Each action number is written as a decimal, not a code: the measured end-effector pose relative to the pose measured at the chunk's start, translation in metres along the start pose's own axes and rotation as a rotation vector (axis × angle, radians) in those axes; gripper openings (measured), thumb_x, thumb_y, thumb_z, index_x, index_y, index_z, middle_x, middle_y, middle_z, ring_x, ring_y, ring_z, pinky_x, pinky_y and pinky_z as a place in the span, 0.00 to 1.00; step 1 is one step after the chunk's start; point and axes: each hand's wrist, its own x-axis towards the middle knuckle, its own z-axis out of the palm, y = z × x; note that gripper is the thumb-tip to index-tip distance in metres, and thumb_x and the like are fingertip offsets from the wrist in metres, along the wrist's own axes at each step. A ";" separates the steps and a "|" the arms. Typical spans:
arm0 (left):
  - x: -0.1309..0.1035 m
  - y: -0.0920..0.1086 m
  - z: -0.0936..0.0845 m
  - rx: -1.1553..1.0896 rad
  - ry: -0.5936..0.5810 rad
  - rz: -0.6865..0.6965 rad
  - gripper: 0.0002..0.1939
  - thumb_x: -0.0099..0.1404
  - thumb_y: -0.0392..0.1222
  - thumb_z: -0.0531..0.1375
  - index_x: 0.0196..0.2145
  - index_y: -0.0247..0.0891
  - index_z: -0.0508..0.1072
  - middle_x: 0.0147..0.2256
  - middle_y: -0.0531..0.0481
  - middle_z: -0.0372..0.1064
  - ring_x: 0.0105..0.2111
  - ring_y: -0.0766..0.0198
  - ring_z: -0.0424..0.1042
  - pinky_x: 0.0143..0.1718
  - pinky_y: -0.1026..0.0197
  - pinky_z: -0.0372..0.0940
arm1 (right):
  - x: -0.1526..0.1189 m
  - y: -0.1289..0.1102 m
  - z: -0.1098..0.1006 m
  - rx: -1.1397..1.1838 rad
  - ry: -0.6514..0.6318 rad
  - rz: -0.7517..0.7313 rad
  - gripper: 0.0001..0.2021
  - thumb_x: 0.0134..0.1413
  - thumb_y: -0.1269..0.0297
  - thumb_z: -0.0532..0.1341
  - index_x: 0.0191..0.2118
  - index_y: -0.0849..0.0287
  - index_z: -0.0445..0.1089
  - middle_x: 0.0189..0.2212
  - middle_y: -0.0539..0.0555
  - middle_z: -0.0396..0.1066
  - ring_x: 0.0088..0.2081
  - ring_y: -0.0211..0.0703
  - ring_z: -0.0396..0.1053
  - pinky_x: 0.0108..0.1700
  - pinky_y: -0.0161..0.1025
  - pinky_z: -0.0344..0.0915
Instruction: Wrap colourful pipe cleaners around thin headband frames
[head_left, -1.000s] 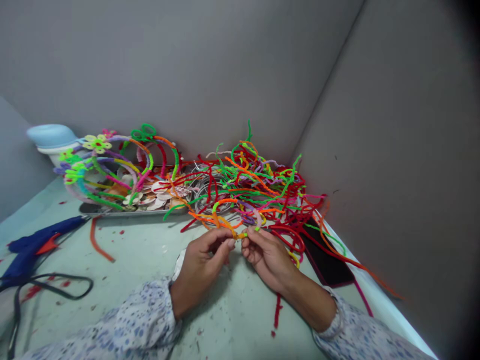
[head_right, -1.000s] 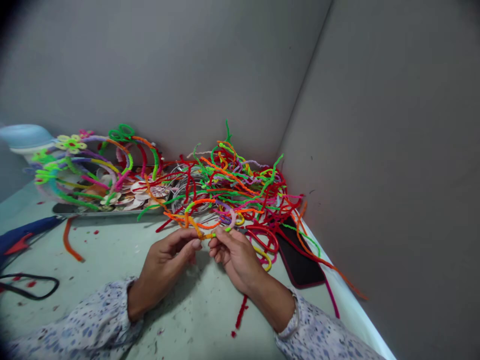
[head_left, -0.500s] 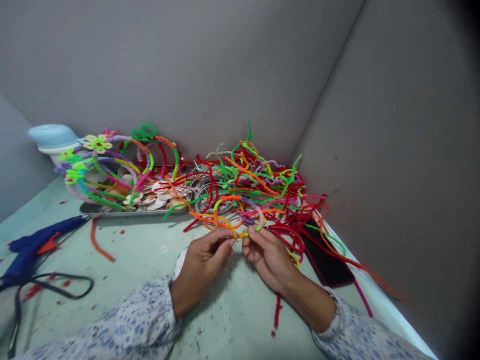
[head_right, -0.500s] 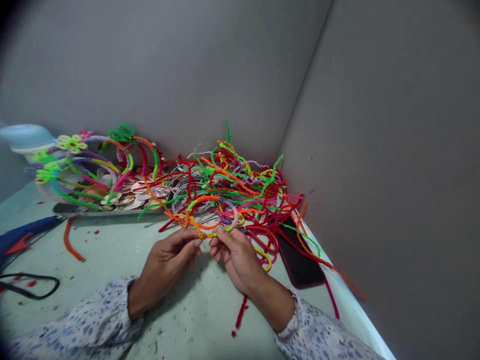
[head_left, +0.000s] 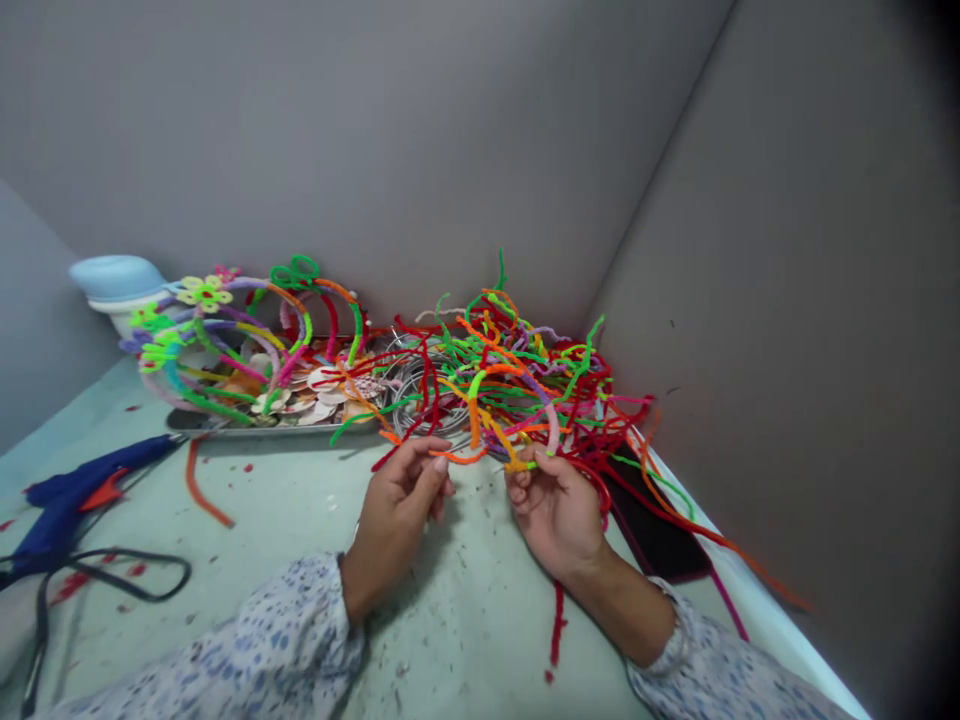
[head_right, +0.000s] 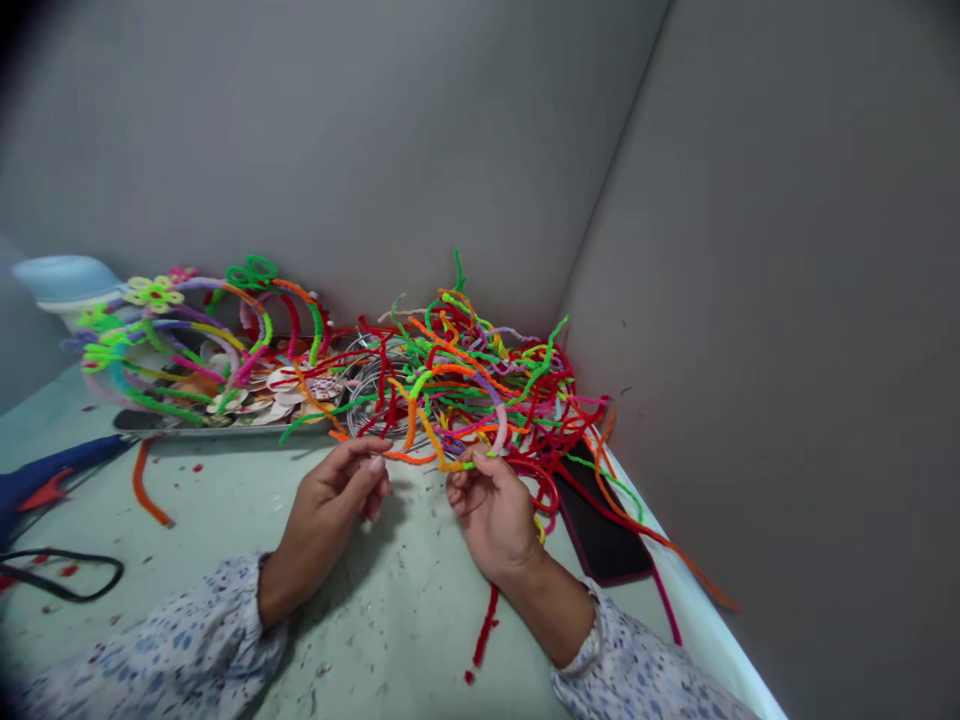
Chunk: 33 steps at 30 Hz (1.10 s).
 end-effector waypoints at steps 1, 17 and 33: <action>0.002 0.001 0.000 -0.018 0.000 -0.010 0.14 0.63 0.47 0.55 0.44 0.37 0.67 0.24 0.54 0.66 0.19 0.71 0.62 0.20 0.69 0.57 | 0.000 0.001 0.000 -0.012 0.003 -0.003 0.03 0.45 0.67 0.60 0.26 0.60 0.68 0.17 0.48 0.64 0.21 0.32 0.62 0.22 0.28 0.58; 0.014 -0.003 -0.003 -0.320 -0.144 -0.196 0.10 0.55 0.42 0.64 0.34 0.35 0.71 0.26 0.53 0.64 0.21 0.72 0.58 0.23 0.69 0.53 | -0.001 0.012 -0.007 -0.477 -0.081 -0.046 0.07 0.48 0.62 0.61 0.29 0.61 0.68 0.20 0.51 0.69 0.20 0.35 0.65 0.19 0.29 0.58; 0.010 -0.005 0.000 -0.133 -0.202 -0.150 0.14 0.50 0.43 0.67 0.31 0.35 0.68 0.22 0.58 0.59 0.19 0.74 0.57 0.20 0.70 0.52 | 0.001 0.013 -0.003 -0.355 -0.016 -0.024 0.12 0.46 0.58 0.66 0.33 0.62 0.70 0.22 0.52 0.72 0.22 0.34 0.67 0.22 0.29 0.62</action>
